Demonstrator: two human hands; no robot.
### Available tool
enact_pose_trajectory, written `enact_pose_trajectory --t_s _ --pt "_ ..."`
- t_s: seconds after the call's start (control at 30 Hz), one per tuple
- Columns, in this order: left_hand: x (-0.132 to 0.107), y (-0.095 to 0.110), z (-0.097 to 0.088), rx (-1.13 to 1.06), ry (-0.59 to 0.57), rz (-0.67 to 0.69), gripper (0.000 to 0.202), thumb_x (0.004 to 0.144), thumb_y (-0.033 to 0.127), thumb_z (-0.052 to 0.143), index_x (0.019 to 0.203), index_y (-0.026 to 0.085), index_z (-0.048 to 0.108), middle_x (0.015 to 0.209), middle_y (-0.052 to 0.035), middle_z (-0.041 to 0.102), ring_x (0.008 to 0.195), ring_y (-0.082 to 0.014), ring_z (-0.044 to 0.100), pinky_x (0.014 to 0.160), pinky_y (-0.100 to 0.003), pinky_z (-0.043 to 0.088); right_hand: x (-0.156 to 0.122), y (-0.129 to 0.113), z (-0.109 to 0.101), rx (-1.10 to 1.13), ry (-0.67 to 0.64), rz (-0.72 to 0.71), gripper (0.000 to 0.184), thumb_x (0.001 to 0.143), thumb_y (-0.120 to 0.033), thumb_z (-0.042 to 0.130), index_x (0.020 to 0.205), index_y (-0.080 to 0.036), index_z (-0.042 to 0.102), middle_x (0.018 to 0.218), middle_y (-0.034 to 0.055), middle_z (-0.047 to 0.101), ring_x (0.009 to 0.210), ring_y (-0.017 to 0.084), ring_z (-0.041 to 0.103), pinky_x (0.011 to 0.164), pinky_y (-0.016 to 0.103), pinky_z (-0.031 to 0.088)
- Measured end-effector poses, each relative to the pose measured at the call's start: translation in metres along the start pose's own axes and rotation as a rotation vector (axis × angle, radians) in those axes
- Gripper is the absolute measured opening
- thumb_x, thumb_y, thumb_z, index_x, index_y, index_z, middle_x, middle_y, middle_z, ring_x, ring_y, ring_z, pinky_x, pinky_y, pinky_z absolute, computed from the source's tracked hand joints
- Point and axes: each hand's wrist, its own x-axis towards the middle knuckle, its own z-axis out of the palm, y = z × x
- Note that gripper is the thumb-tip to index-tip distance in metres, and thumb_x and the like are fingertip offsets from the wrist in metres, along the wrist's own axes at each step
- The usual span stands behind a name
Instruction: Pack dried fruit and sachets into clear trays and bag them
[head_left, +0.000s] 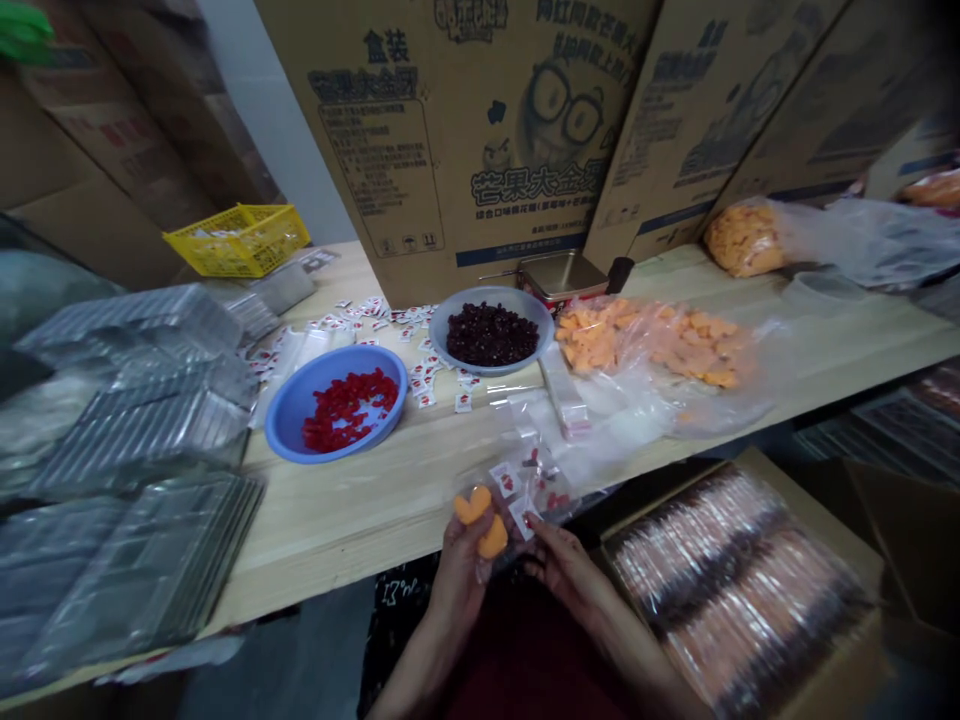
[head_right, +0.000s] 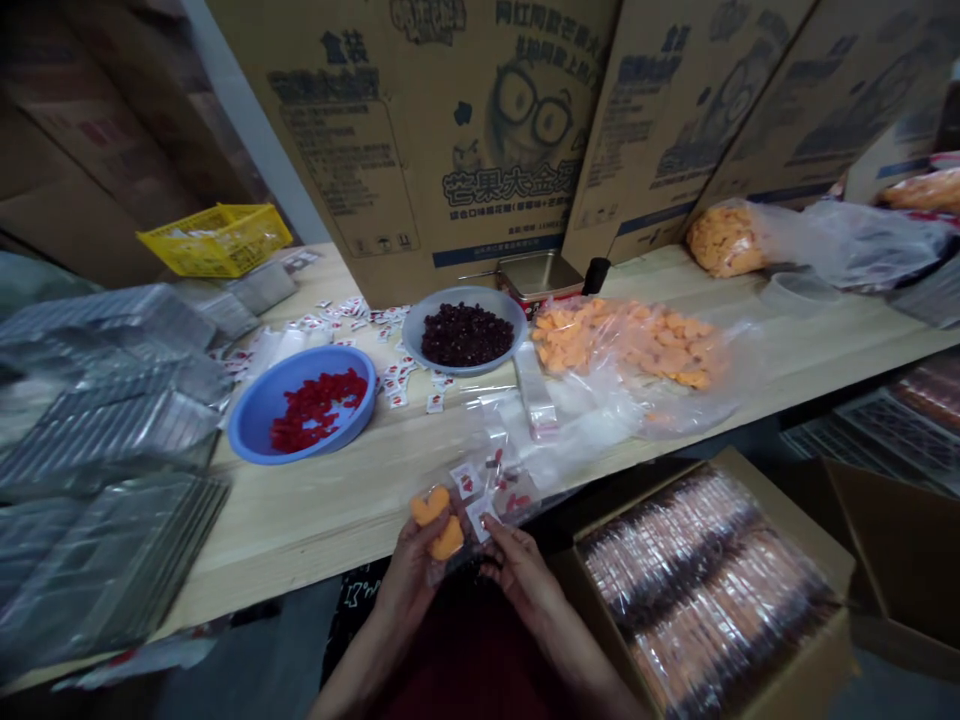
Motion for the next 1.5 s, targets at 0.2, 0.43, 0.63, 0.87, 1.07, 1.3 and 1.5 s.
enact_pose_trajectory --t_s 0.2,0.43,0.63,0.87,1.07,1.3,1.5 --pt "0.002 0.001 -0.005 -0.001 0.011 -0.047 0.052 0.056 0.023 0.091 0.102 0.014 0.068 0.099 -0.0097 0.075 0.086 -0.0219 0.071 0.082 -0.031 0.055 0.018 -0.032 -0.008 -0.006 -0.029 -0.095 0.042 0.075 -0.055 0.075 0.107 -0.027 0.072 0.119 0.0061 0.07 0.115 0.029 0.062 0.1 0.047 0.048" --pt "0.0 -0.008 0.004 0.039 -0.003 0.045 0.053 0.064 0.033 0.087 0.11 0.016 0.068 0.111 -0.01 0.073 0.1 -0.0233 0.069 0.092 -0.032 0.051 -0.013 -0.007 0.028 -0.051 -0.058 -0.092 0.05 0.07 -0.051 0.08 0.113 -0.028 0.07 0.136 0.0056 0.061 0.132 0.029 0.051 0.109 0.047 0.043" --pt "0.002 0.019 -0.001 0.08 0.024 0.075 0.056 0.067 0.034 0.086 0.116 0.017 0.065 0.109 -0.0087 0.072 0.087 -0.0179 0.069 0.078 -0.026 0.054 -0.004 0.005 0.022 -0.074 -0.118 0.17 0.05 0.071 -0.058 0.078 0.098 -0.018 0.07 0.101 0.0113 0.074 0.096 0.026 0.07 0.092 0.044 0.052" --pt "0.015 0.024 -0.021 0.113 0.095 0.134 0.048 0.063 0.036 0.088 0.1 0.013 0.071 0.095 -0.0089 0.075 0.075 -0.0167 0.069 0.073 -0.026 0.053 -0.013 -0.029 -0.015 -1.005 0.105 -0.554 0.035 0.091 -0.052 0.059 0.085 -0.019 0.07 0.09 0.008 0.071 0.091 0.024 0.066 0.087 0.037 0.051" --pt "0.024 0.001 -0.027 0.035 0.005 0.206 0.046 0.07 0.04 0.083 0.106 0.014 0.072 0.112 -0.0139 0.073 0.102 -0.0266 0.069 0.091 -0.034 0.051 0.042 0.019 0.021 -1.527 -0.247 -1.004 0.074 0.091 -0.047 0.06 0.156 -0.034 0.025 0.162 0.0081 0.026 0.15 0.035 0.018 0.118 0.062 0.017" --pt "0.011 0.024 -0.03 -0.168 -0.2 0.027 0.062 0.086 0.065 0.055 0.122 0.016 0.066 0.13 -0.0124 0.066 0.129 -0.0268 0.055 0.115 -0.041 0.035 0.037 0.025 0.048 -1.638 -0.423 -0.959 0.082 0.095 -0.047 0.055 0.158 -0.033 0.005 0.163 0.0077 0.018 0.151 0.029 0.014 0.119 0.062 0.011" --pt "0.002 0.029 -0.031 -0.058 -0.086 0.137 0.035 0.079 0.037 0.076 0.107 0.016 0.071 0.117 -0.0103 0.071 0.107 -0.0212 0.066 0.098 -0.032 0.048 0.025 0.013 0.049 -1.293 -0.434 -0.838 0.056 0.099 -0.023 0.041 0.152 -0.037 0.032 0.157 0.0001 0.035 0.148 0.023 0.027 0.122 0.057 0.014"
